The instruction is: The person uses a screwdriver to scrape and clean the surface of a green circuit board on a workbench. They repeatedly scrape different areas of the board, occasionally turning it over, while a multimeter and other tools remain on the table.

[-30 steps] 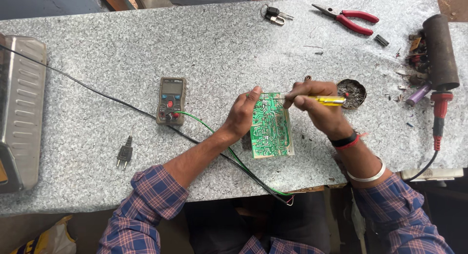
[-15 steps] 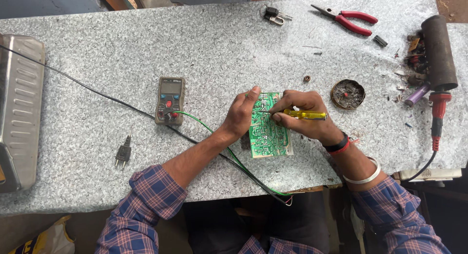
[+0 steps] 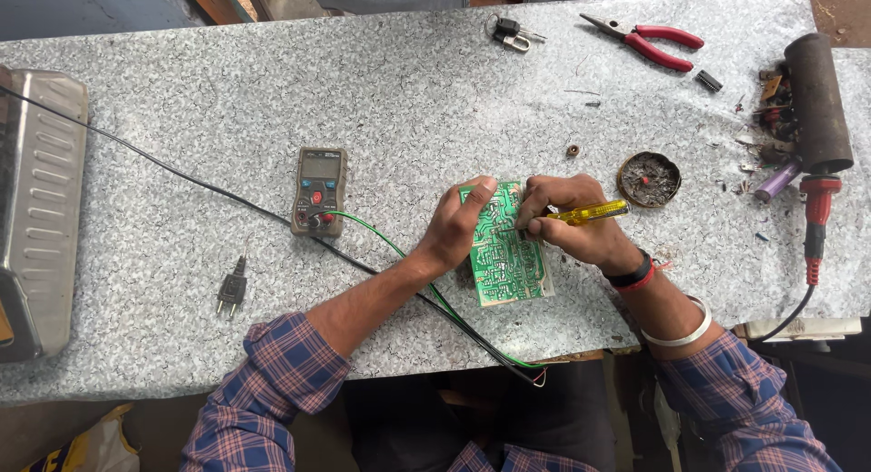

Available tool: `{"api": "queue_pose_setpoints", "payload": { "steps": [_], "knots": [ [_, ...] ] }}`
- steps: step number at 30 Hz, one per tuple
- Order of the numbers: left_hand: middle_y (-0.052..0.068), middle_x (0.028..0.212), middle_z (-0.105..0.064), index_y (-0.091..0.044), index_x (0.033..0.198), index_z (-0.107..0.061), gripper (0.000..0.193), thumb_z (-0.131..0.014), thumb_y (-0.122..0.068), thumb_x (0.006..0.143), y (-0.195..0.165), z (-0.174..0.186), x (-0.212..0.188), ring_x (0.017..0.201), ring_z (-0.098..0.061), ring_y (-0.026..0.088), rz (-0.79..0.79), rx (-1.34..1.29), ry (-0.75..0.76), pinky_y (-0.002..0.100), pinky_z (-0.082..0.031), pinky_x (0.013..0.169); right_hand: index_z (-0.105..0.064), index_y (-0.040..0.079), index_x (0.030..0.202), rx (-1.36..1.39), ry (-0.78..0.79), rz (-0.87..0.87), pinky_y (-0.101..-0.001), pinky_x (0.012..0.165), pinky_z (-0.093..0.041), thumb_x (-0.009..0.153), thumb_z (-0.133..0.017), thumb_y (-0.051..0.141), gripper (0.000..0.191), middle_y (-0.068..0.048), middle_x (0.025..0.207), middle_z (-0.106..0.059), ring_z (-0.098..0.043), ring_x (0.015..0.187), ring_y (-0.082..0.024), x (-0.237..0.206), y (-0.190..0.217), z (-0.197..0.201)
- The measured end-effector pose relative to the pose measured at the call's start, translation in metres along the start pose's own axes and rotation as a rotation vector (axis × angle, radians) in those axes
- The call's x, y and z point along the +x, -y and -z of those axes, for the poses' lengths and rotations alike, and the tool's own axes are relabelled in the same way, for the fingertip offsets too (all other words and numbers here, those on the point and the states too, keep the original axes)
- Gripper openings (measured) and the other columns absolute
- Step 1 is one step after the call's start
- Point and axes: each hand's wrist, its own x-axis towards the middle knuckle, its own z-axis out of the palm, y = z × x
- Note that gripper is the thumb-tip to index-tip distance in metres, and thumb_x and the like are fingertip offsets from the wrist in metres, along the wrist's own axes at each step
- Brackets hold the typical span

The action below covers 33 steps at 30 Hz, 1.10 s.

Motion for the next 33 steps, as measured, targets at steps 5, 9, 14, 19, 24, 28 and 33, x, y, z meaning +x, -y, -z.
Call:
{"api": "queue_pose_setpoints", "payload": {
  "steps": [5,9,14,19,24,28,33],
  "knots": [
    [-0.003,0.072,-0.058,-0.006,0.086,-0.064,0.054,-0.043,-0.052,0.105,0.002,0.002,0.003,0.071,-0.050,0.007,0.051,-0.034,0.093,0.030,-0.045,0.067,-0.069,0.002,0.082,0.008,0.004,0.003,-0.0275,0.060,-0.049,0.085,-0.065,0.015,0.013,-0.004,0.074,-0.065,-0.063,0.065,-0.012,-0.002,-0.004,0.001],
    [-0.004,0.070,-0.058,-0.006,0.081,-0.062,0.058,-0.042,-0.054,0.106,0.008,0.002,0.004,0.070,-0.049,0.007,0.057,-0.037,0.096,0.031,-0.045,0.066,-0.069,0.002,0.082,0.047,0.012,-0.030,-0.0273,0.060,-0.049,0.086,-0.065,0.016,0.015,-0.004,0.074,-0.065,-0.063,0.066,-0.012,-0.002,-0.004,0.002],
    [-0.004,0.067,-0.055,-0.006,0.075,-0.060,0.063,-0.038,-0.054,0.108,0.010,0.002,0.004,0.067,-0.049,0.008,0.060,-0.026,0.100,0.031,-0.043,0.063,-0.071,0.001,0.084,0.076,0.026,-0.037,-0.0274,0.062,-0.050,0.089,-0.067,0.018,0.018,-0.004,0.076,-0.066,-0.064,0.068,-0.012,-0.002,0.000,0.002],
    [-0.003,0.072,-0.062,-0.004,0.085,-0.066,0.058,-0.039,-0.051,0.106,0.010,0.000,-0.001,0.072,-0.054,0.008,0.032,-0.066,0.047,0.031,-0.047,0.067,-0.069,0.001,0.087,0.102,0.014,-0.008,-0.0274,0.067,-0.051,0.091,-0.068,0.016,0.016,-0.005,0.082,-0.068,-0.064,0.074,-0.012,-0.002,-0.001,-0.002],
    [-0.001,0.074,-0.064,-0.003,0.089,-0.066,0.054,-0.040,-0.047,0.106,0.015,0.001,0.003,0.073,-0.056,0.009,0.006,-0.111,0.006,0.032,-0.048,0.068,-0.072,0.000,0.093,0.075,-0.057,-0.060,-0.0260,0.067,-0.047,0.091,-0.066,0.011,0.012,-0.005,0.082,-0.066,-0.059,0.073,-0.011,-0.005,-0.003,-0.009],
    [-0.001,0.076,-0.062,-0.003,0.088,-0.064,0.055,-0.040,-0.048,0.110,0.019,0.004,0.005,0.075,-0.054,0.009,0.046,-0.080,0.040,0.032,-0.048,0.070,-0.072,-0.002,0.095,0.062,-0.063,-0.054,-0.0252,0.067,-0.046,0.091,-0.065,0.007,0.012,-0.005,0.082,-0.065,-0.060,0.074,-0.010,-0.004,-0.004,-0.010],
    [0.000,0.086,-0.069,-0.004,0.100,-0.069,0.053,-0.040,-0.048,0.106,0.014,0.004,0.007,0.084,-0.062,0.009,0.085,-0.155,0.113,0.029,-0.052,0.079,-0.071,-0.001,0.094,0.051,-0.066,-0.018,-0.0256,0.070,-0.046,0.092,-0.065,0.008,0.011,-0.005,0.083,-0.066,-0.059,0.076,-0.010,-0.002,-0.004,-0.010]
  ]
}}
